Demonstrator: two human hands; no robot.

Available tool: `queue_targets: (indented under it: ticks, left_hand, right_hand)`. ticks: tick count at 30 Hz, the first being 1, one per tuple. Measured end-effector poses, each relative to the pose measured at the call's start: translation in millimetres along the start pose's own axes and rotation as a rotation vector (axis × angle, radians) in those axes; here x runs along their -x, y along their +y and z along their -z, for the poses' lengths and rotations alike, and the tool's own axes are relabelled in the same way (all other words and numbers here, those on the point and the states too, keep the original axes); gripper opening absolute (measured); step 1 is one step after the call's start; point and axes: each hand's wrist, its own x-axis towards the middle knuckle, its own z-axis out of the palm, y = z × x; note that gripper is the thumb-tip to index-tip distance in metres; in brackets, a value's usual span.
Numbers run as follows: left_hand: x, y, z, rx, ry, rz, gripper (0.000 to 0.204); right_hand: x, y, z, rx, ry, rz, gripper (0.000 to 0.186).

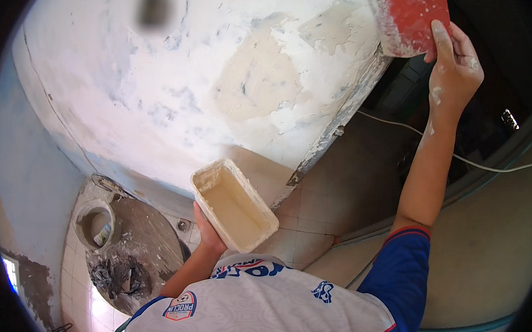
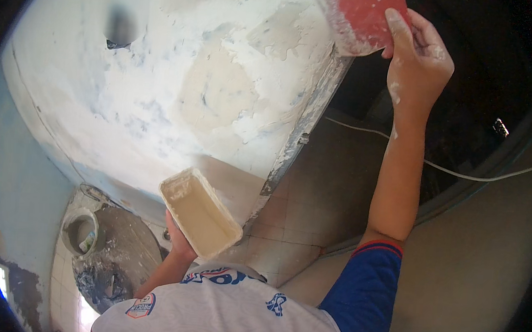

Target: The person applies plaster to a wall using a putty knife and a plastic container.

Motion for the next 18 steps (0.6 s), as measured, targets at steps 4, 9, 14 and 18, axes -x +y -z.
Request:
queue_targets:
  ticks: [4,9,14,18]
  left_hand:
    - [-3,-2,4,0.003,-0.011,0.009,0.080]
    - [5,5,-11,-0.024,-0.048,-0.045,0.075]
    - [1,10,17,-0.033,-0.012,-0.153,0.067]
    - [14,22,39,-0.075,0.030,-0.259,0.066]
  right_hand:
    - [31,-1,-12,0.155,-0.283,-0.107,0.019]
    - [9,4,2,0.069,0.005,-0.065,0.026]
    - [105,-31,8,-0.007,0.012,-0.219,0.023]
    - [230,-9,4,0.142,-0.468,-0.034,0.018]
